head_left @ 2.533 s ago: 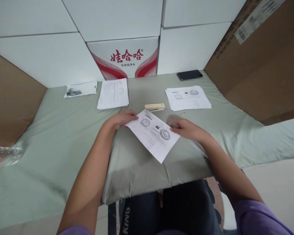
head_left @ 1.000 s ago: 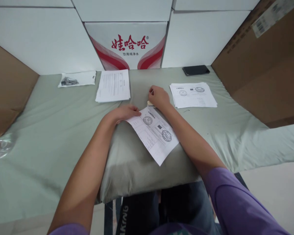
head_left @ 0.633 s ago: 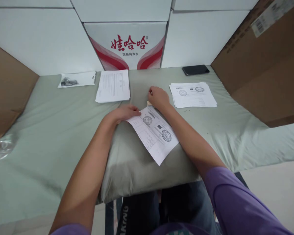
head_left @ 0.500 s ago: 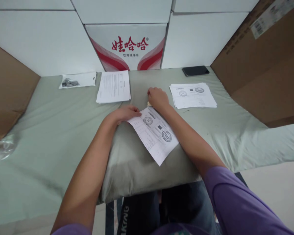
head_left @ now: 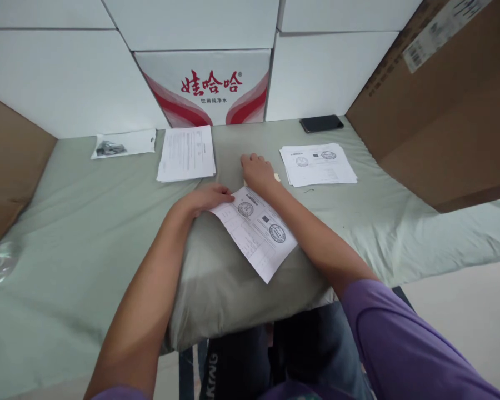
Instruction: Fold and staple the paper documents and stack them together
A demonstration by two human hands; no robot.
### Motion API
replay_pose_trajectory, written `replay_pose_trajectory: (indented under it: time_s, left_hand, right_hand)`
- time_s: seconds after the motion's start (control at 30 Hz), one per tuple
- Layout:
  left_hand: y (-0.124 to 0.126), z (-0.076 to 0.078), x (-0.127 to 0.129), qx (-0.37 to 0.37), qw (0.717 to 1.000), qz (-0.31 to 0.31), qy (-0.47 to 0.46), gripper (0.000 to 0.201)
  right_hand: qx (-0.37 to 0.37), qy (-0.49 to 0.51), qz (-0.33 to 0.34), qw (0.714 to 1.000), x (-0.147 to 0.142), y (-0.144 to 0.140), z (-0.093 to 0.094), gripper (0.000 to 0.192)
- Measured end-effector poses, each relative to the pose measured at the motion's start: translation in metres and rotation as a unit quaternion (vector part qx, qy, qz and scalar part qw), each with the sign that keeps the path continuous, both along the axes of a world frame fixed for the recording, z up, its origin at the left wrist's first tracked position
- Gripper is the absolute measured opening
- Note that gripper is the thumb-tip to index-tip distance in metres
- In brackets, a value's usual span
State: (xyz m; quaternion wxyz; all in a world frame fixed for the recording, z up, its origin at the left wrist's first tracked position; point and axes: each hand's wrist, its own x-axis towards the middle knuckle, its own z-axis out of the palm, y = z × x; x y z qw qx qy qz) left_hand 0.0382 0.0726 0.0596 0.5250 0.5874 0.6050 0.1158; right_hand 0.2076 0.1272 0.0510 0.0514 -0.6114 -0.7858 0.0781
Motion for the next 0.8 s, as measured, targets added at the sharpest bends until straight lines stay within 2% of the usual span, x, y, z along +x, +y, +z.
replay_pose_trajectory:
  time_s: [0.23, 0.5, 0.8]
  left_hand:
    - [0.000, 0.001, -0.001, -0.014, 1.000, 0.003, -0.009, 0.016]
    - [0.001, -0.002, -0.003, -0.018, 1.000, -0.011, -0.017, 0.016]
    - [-0.003, 0.004, -0.001, -0.025, 0.999, 0.011, -0.038, 0.018]
  right_hand:
    - [-0.013, 0.025, 0.008, 1.000, 0.003, 0.002, -0.004, 0.035]
    - [-0.019, 0.086, -0.023, 0.996, 0.010, 0.003, -0.001, 0.034]
    - [0.038, 0.165, -0.032, 0.985, 0.016, 0.008, -0.007, 0.036]
